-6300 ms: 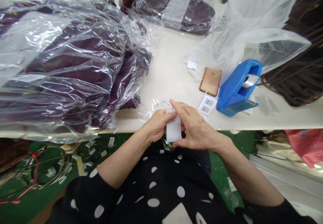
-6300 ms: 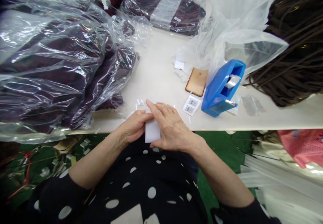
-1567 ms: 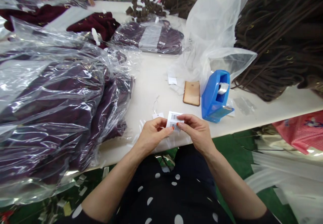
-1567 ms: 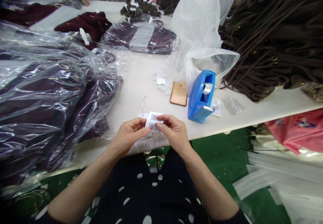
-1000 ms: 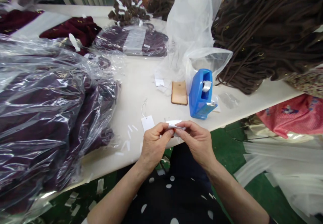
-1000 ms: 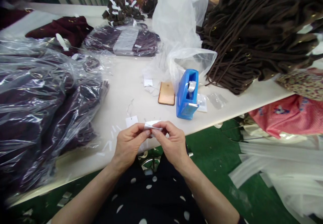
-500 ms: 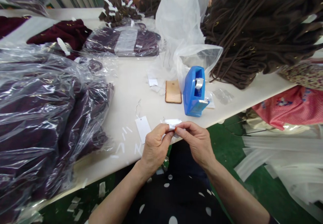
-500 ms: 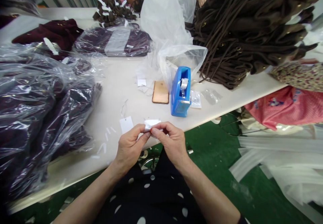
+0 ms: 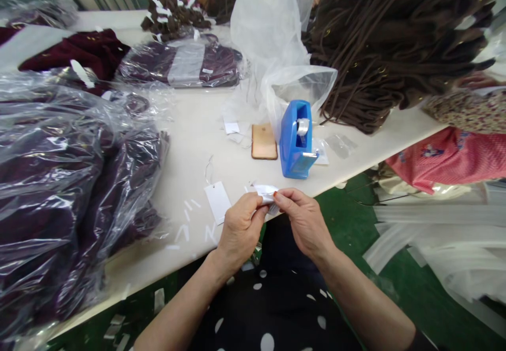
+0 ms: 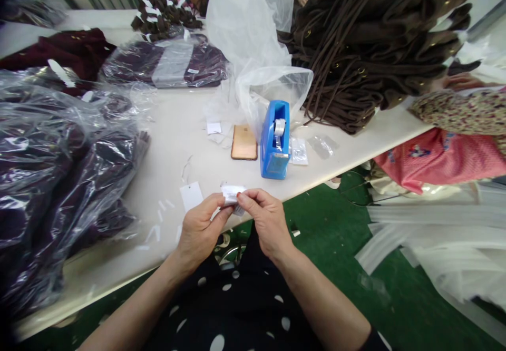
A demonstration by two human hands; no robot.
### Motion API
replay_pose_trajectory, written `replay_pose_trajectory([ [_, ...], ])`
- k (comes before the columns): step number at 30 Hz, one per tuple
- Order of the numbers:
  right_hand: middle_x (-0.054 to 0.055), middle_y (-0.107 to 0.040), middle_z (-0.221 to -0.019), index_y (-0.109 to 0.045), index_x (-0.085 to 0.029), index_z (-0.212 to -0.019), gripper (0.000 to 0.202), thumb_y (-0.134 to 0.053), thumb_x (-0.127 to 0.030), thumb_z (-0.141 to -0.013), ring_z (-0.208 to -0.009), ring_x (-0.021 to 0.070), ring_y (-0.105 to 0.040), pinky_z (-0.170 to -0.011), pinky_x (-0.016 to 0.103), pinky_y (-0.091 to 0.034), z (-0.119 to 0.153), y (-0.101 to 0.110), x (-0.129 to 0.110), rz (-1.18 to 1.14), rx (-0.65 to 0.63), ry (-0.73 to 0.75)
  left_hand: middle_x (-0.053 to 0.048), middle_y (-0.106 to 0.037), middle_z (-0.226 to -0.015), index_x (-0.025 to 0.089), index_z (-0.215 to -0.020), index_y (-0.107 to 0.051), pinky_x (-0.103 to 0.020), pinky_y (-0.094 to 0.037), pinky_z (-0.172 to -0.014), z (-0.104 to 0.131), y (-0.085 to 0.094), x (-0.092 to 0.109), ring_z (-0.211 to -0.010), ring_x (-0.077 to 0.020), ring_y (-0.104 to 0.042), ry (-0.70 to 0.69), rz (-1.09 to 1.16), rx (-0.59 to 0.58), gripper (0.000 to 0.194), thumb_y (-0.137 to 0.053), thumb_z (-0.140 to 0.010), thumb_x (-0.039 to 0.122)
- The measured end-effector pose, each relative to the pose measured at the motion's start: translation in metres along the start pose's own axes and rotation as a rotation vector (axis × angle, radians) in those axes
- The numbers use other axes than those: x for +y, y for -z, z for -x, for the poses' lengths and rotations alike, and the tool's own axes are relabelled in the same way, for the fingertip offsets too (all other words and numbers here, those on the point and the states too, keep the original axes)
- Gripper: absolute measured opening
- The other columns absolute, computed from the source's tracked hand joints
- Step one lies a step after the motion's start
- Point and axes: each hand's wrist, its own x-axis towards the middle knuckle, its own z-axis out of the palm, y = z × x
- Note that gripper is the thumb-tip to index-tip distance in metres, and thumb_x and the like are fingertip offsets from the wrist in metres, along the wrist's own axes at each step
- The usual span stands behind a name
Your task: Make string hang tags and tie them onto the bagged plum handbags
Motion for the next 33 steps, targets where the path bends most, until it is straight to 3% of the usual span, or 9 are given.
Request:
replay_pose_trajectory([
  [4,-0.003,-0.057,-0.068,-0.066,-0.018,-0.069,0.017,-0.072,-0.033,-0.068,-0.065,0.0102,-0.044,-0.066,0.026,-0.033,-0.002,0.002,0.003,-0.091,-0.008,-0.097,-0.003,-0.064,-0.087,0.016,-0.091,-0.062,-0.022,-0.044,-0.078,0.001,-0.003,0.0,-0.084,-0.0123,-0.059,0.097,0.017,-0.009,0.016,-0.049,-0.083,0.012],
  [8,-0.002,-0.057,-0.067,-0.065,-0.018,-0.068,0.018,-0.072,-0.035,-0.069,-0.065,0.0105,-0.045,-0.066,0.026,-0.034,-0.005,0.006,0.007,-0.09,0.006,-0.089,-0.001,-0.065,-0.084,0.016,-0.092,-0.063,-0.022,-0.045,-0.075,0.003,-0.007,0.002,-0.08,-0.0119,-0.06,0.134,0.021,0.001,0.017,-0.049,-0.083,0.013],
  [15,-0.001,-0.065,-0.081,-0.067,-0.022,-0.085,0.026,-0.077,-0.028,-0.062,-0.073,0.0143,-0.056,-0.073,0.03,-0.043,0.003,0.008,0.009,0.066,-0.057,0.044,-0.004,-0.065,-0.091,0.017,-0.093,-0.061,-0.025,-0.045,-0.08,0.003,-0.007,0.003,-0.087,-0.0141,-0.059,0.09,0.021,0.005,0.017,-0.047,-0.084,0.014],
  [25,-0.002,-0.062,-0.065,-0.068,-0.02,-0.07,0.011,-0.075,-0.027,-0.064,-0.065,0.0118,-0.052,-0.072,0.028,-0.042,0.0,0.007,0.012,-0.096,-0.02,-0.029,-0.006,-0.063,-0.088,0.016,-0.091,-0.061,-0.026,-0.045,-0.08,0.005,-0.01,-0.001,-0.086,-0.0145,-0.058,-0.034,-0.037,-0.02,0.018,-0.045,-0.084,0.012],
  [29,0.001,-0.063,-0.092,-0.066,-0.021,-0.07,0.015,-0.075,-0.031,-0.063,-0.083,0.015,-0.055,-0.081,0.032,-0.042,-0.006,0.01,0.017,-0.162,0.05,0.031,-0.002,-0.064,-0.08,0.016,-0.086,-0.063,-0.025,-0.044,-0.072,0.004,-0.013,0.003,-0.075,-0.0133,-0.057,0.221,0.046,-0.003,0.016,-0.047,-0.081,0.014],
  [33,0.006,-0.055,-0.118,-0.062,-0.021,-0.074,0.021,-0.07,-0.039,-0.068,-0.106,0.0214,-0.052,-0.092,0.041,-0.038,-0.014,0.022,0.021,-0.059,0.076,0.304,0.002,-0.06,-0.062,0.014,-0.072,-0.061,-0.022,-0.043,-0.059,0.003,-0.016,0.009,-0.059,-0.0102,-0.053,0.542,0.368,-0.018,0.01,-0.053,-0.075,0.019],
])
